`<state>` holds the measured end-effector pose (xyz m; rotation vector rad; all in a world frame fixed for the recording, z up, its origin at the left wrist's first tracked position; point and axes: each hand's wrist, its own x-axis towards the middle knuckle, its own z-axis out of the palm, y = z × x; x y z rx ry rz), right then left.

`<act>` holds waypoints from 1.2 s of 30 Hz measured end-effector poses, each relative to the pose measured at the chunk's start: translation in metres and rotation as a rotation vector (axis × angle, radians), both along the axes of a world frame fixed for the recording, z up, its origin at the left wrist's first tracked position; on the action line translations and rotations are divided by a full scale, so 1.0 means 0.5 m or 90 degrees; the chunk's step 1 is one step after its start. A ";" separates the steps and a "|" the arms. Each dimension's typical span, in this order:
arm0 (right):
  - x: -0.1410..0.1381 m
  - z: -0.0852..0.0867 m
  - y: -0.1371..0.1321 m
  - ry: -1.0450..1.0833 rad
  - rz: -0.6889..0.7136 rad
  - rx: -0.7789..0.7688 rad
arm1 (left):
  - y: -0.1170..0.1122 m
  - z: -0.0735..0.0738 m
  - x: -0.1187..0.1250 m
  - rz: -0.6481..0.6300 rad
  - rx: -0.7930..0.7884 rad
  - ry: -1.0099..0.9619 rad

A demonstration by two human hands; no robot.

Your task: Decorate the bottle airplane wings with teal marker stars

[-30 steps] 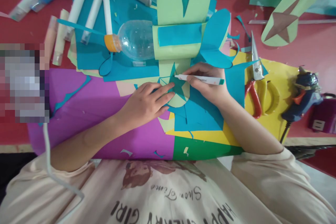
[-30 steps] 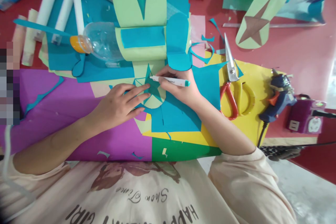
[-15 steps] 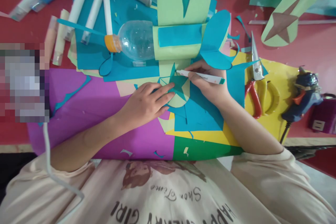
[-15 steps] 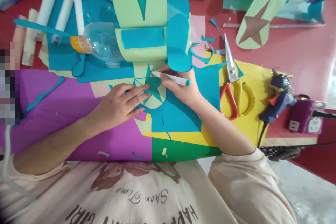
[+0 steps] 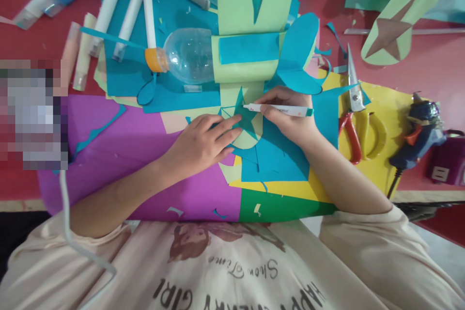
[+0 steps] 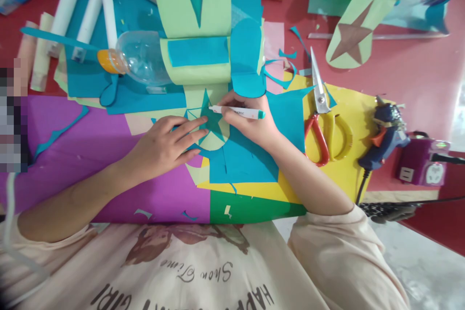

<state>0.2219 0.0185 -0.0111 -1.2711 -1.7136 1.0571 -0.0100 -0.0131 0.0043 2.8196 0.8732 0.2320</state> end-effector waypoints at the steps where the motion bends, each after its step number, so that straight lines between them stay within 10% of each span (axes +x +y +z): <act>1: -0.001 0.000 0.000 -0.002 -0.002 0.002 | 0.000 0.000 0.000 0.000 -0.001 0.000; 36: -0.001 -0.003 -0.003 -0.016 -0.031 0.017 | -0.003 -0.001 0.000 -0.003 0.043 -0.016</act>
